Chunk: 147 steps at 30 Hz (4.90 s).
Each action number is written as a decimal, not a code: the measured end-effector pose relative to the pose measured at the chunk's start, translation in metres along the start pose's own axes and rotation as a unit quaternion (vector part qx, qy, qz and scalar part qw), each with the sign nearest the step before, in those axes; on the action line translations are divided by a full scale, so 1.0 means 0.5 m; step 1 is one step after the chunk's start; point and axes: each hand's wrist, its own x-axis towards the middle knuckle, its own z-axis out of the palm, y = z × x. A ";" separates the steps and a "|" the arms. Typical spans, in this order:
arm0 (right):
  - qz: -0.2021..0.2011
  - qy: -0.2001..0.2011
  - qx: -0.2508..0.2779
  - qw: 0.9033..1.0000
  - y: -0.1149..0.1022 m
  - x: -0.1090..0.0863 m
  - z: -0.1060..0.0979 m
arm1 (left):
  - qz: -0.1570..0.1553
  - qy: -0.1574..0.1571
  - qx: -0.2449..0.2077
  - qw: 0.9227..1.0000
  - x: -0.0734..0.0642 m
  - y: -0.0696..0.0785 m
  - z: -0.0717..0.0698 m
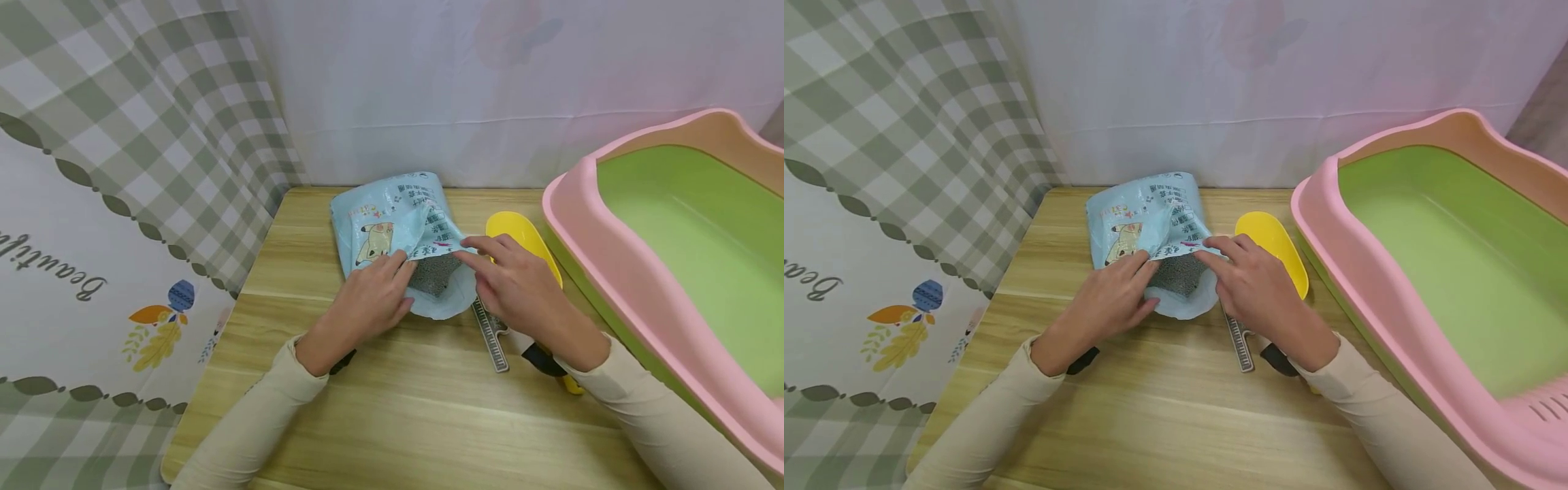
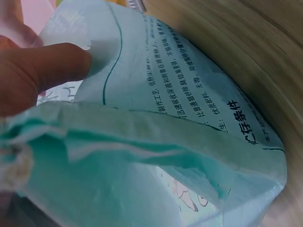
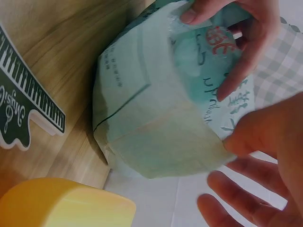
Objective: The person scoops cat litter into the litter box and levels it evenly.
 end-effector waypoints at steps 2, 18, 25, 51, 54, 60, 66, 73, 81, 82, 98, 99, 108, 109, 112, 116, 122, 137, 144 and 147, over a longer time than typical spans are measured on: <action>-0.003 -0.001 0.011 1.000 -0.002 -0.006 -0.001 | 0.002 -0.002 -0.008 1.000 0.000 -0.001 -0.001; 0.135 0.021 -0.024 0.990 -0.004 -0.113 -0.071 | 0.009 -0.018 -0.056 0.998 0.001 -0.005 -0.001; 0.266 -0.087 -0.071 0.958 -0.022 -0.182 -0.084 | 0.009 -0.020 -0.078 0.997 0.007 -0.002 0.001; 0.334 -0.149 0.053 0.929 0.006 -0.240 -0.047 | 0.024 -0.016 -0.128 0.991 0.032 0.004 0.006; 0.354 -0.131 0.055 0.925 0.002 -0.241 -0.054 | 0.020 -0.015 -0.132 0.991 0.034 0.005 0.004; 0.356 -0.092 0.047 0.929 -0.017 -0.241 -0.076 | 0.007 -0.023 -0.147 0.989 0.042 0.009 -0.002; 0.354 -0.064 0.047 0.932 -0.048 -0.238 -0.122 | 0.004 -0.019 -0.157 0.987 0.049 0.015 -0.001; 0.324 -0.053 0.061 0.943 -0.073 -0.245 -0.176 | -0.001 -0.011 -0.167 0.986 0.058 0.023 0.002; 0.238 0.007 0.059 0.969 -0.095 -0.264 -0.213 | -0.001 -0.005 -0.169 0.986 0.066 0.026 0.006; 0.229 0.008 0.062 0.971 -0.096 -0.265 -0.217 | -0.001 -0.004 -0.170 0.985 0.067 0.026 0.007; 0.145 -0.064 0.040 0.987 -0.110 -0.243 -0.222 | -0.002 0.002 -0.179 0.984 0.070 0.030 0.011; 0.145 -0.063 0.039 0.987 -0.111 -0.240 -0.219 | -0.001 0.004 -0.179 0.984 0.069 0.030 0.012; 0.138 -0.067 0.027 0.988 -0.101 -0.222 -0.212 | 0.008 0.000 -0.173 0.985 0.062 0.028 0.008; 0.136 -0.068 0.022 0.988 -0.099 -0.220 -0.213 | 0.007 -0.001 -0.172 0.985 0.061 0.028 0.008; 0.135 -0.072 0.013 0.988 -0.095 -0.217 -0.213 | 0.003 -0.002 -0.171 0.985 0.057 0.028 0.008; 0.139 -0.084 0.003 0.987 -0.096 -0.214 -0.208 | 0.002 0.001 -0.171 0.985 0.054 0.030 0.008; 0.137 -0.091 -0.005 0.986 -0.100 -0.198 -0.197 | 0.002 -0.006 -0.169 0.986 0.056 0.034 0.005; 0.123 -0.211 -0.021 0.970 -0.093 -0.095 -0.200 | 0.003 -0.020 -0.162 0.987 0.059 0.034 0.003; 0.117 -0.259 -0.033 0.958 -0.089 -0.056 -0.211 | 0.006 -0.015 -0.166 0.986 0.056 0.032 0.006; 0.122 -0.278 -0.027 0.953 -0.088 -0.040 -0.214 | 0.007 -0.015 -0.169 0.986 0.056 0.033 0.006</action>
